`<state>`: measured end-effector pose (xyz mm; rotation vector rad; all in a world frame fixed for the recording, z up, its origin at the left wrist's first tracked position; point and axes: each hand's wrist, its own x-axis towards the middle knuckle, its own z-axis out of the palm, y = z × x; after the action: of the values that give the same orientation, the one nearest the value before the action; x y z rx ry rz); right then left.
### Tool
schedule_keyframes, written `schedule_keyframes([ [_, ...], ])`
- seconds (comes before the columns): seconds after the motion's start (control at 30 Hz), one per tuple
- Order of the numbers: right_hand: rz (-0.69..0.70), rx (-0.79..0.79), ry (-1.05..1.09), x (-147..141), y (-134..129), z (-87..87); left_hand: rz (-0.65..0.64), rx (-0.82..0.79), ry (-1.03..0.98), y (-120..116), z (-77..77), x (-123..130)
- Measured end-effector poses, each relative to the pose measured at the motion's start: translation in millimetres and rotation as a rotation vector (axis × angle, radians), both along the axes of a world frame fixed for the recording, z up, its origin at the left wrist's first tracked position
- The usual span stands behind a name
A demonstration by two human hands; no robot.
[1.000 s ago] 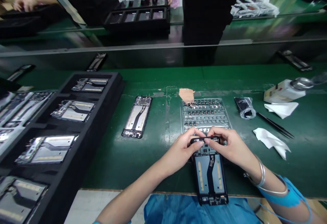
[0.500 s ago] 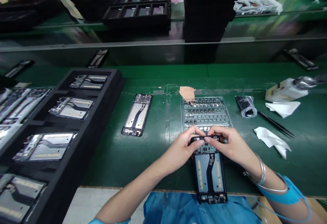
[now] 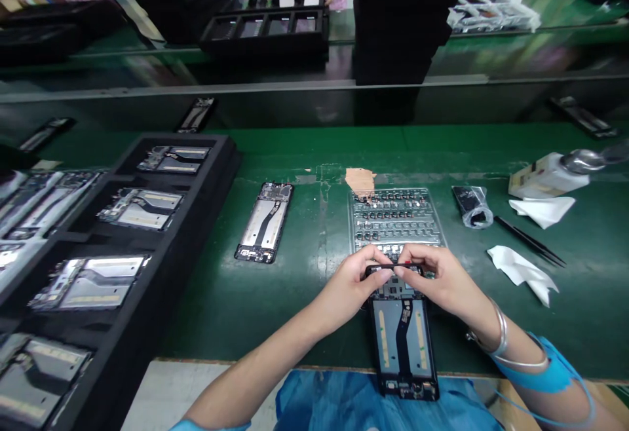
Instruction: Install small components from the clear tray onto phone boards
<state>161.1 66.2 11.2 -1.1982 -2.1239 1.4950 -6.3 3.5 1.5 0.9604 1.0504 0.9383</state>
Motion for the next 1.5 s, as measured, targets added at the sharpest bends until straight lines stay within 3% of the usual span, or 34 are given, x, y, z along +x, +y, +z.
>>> schedule_keyframes([
  [0.2, -0.018, -0.031, 0.039, -1, -4, -3.6, 0.068, 0.035, 0.084, 1, -2.1, 1],
  [0.4, -0.114, -0.318, 0.202, -1, -6, -0.1, 0.066, 0.061, 0.27, 1, 13.9, -7],
  [0.5, -0.274, -0.403, 0.316, 1, -5, 2.0, 0.115, 0.229, 0.518, -6, 18.4, -3],
  [0.57, -0.336, -0.426, 0.371, 2, -4, 3.8, 0.073, 0.368, 0.682, -11, 16.8, 1],
  [0.67, -0.368, -0.383, 0.436, 4, -3, 7.1, 0.035, 0.47, 0.757, -16, 14.1, 3],
  [0.73, -0.393, -0.255, 0.466, 6, -5, 9.0, -0.002, 0.43, 0.558, -16, 14.5, 1],
  [0.83, -0.354, -0.102, 0.434, 9, -8, 11.3, -0.147, 0.183, -0.164, -9, 13.0, -1],
  [0.9, -0.279, -0.129, 0.402, 10, -10, 12.9, -0.238, -0.042, -0.632, -4, 8.0, 0],
  [0.97, -0.234, -0.194, 0.401, 10, -12, 14.4, -0.273, -0.209, -0.867, 0, 1.2, 4],
  [1.13, -0.234, -0.2, 0.4, 10, -15, 15.5, -0.281, -0.326, -0.932, 2, -6.6, 9],
  [1.5, -0.23, -0.243, 0.433, 9, -13, 13.8, -0.293, -0.302, -0.931, 2, -6.5, 9],
])
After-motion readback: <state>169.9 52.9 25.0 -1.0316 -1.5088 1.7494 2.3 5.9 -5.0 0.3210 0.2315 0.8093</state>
